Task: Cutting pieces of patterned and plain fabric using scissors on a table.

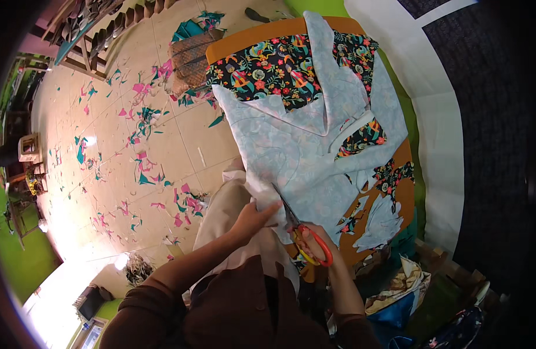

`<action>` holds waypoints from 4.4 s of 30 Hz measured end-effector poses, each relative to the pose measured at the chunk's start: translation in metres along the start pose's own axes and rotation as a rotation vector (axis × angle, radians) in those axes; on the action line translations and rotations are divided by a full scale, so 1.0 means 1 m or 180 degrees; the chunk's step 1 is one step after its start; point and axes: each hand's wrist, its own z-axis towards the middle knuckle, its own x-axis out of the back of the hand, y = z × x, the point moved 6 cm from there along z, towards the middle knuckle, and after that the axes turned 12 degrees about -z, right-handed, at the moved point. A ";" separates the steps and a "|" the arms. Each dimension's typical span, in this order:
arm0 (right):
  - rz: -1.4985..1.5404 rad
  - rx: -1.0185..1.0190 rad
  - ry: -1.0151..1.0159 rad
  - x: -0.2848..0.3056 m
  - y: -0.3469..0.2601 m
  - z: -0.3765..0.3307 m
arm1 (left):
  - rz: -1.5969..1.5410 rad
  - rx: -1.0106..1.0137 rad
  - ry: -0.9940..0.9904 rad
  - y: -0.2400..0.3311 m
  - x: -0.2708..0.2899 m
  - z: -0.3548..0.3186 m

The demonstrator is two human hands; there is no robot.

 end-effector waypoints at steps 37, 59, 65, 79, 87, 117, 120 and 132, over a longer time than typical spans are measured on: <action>0.0597 0.0043 -0.0207 -0.024 0.010 0.024 | 0.0675 0.0000 0.0151 0.042 0.045 0.010; 0.0747 0.0477 0.0167 -0.012 -0.011 0.021 | -0.0460 -0.0535 -0.0121 0.065 0.013 0.032; 0.0714 0.1006 0.0410 -0.020 0.005 0.031 | -0.0082 -0.0401 -0.0355 0.060 0.001 0.029; 0.1507 0.0749 0.0272 -0.042 -0.014 0.027 | 0.0134 -0.0425 -0.0150 0.052 0.016 0.027; 0.1039 0.0437 0.0282 -0.041 0.000 0.029 | -0.0135 -0.0800 -0.0122 0.058 0.013 0.027; 0.2124 0.0680 0.0600 -0.057 -0.008 0.038 | -0.0115 -0.0583 -0.0156 0.056 0.015 0.030; 0.1904 0.0644 0.0661 -0.055 -0.009 0.037 | -0.0291 -0.0605 -0.0184 0.062 0.008 0.032; 0.1703 0.0984 0.0246 -0.039 -0.011 0.037 | 0.0251 -0.0607 -0.0452 0.063 0.007 0.033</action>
